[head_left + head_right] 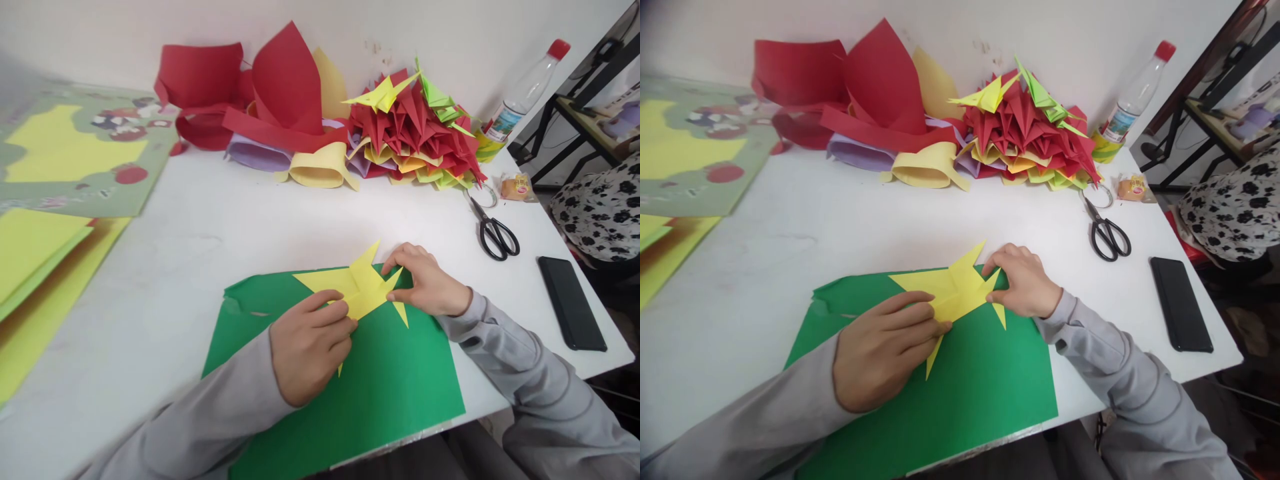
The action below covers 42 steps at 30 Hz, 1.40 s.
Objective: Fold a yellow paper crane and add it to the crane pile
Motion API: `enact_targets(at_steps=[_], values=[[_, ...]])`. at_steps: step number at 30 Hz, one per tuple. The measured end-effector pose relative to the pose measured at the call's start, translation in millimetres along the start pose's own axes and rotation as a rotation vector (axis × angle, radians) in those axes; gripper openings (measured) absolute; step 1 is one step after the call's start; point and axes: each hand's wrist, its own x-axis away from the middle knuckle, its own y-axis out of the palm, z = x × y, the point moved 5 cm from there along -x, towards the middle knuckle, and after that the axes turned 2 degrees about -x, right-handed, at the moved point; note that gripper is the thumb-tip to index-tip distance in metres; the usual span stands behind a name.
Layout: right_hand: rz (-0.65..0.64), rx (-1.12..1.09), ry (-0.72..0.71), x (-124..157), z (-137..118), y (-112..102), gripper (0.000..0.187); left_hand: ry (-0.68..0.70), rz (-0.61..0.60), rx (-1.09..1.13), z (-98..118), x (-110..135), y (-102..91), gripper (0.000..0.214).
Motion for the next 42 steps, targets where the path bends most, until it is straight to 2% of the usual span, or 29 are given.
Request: enact_targets(at_steps=[7,12,15,19,22,27,30,33,38,42], values=[[0.014,-0.002,-0.008,-1,1,0,0.034,-0.015,-0.019,0.124,-5,6,-2.2,0.028],[0.03,-0.028,-0.014,-1,2,1,0.035,-0.066,0.068,0.148,-12,9,-5.7,0.023],[0.097,-0.08,-0.033,-2,5,0,0.036,-0.045,0.096,0.107,-14,10,2.6,0.024],[0.207,-0.143,-0.005,-5,15,-4,0.037,-0.047,0.047,0.028,-16,12,18.6,0.033],[0.221,-0.158,0.018,-6,21,-6,0.04,-0.056,0.035,0.02,-17,12,23.1,0.035],[0.199,-0.092,0.003,-2,13,-4,0.057,-0.069,0.036,0.004,-16,7,21.9,0.031],[0.259,0.003,0.024,2,4,0,0.067,-0.076,0.059,0.018,-15,3,19.9,0.027],[0.287,0.084,0.055,3,0,3,0.068,-0.081,0.081,0.035,-15,2,18.7,0.027],[0.276,0.098,0.049,3,-1,5,0.066,-0.099,0.099,0.121,-20,6,18.0,0.031],[0.284,0.123,0.031,5,-3,6,0.075,-0.126,0.142,0.257,-29,9,16.4,0.033]])
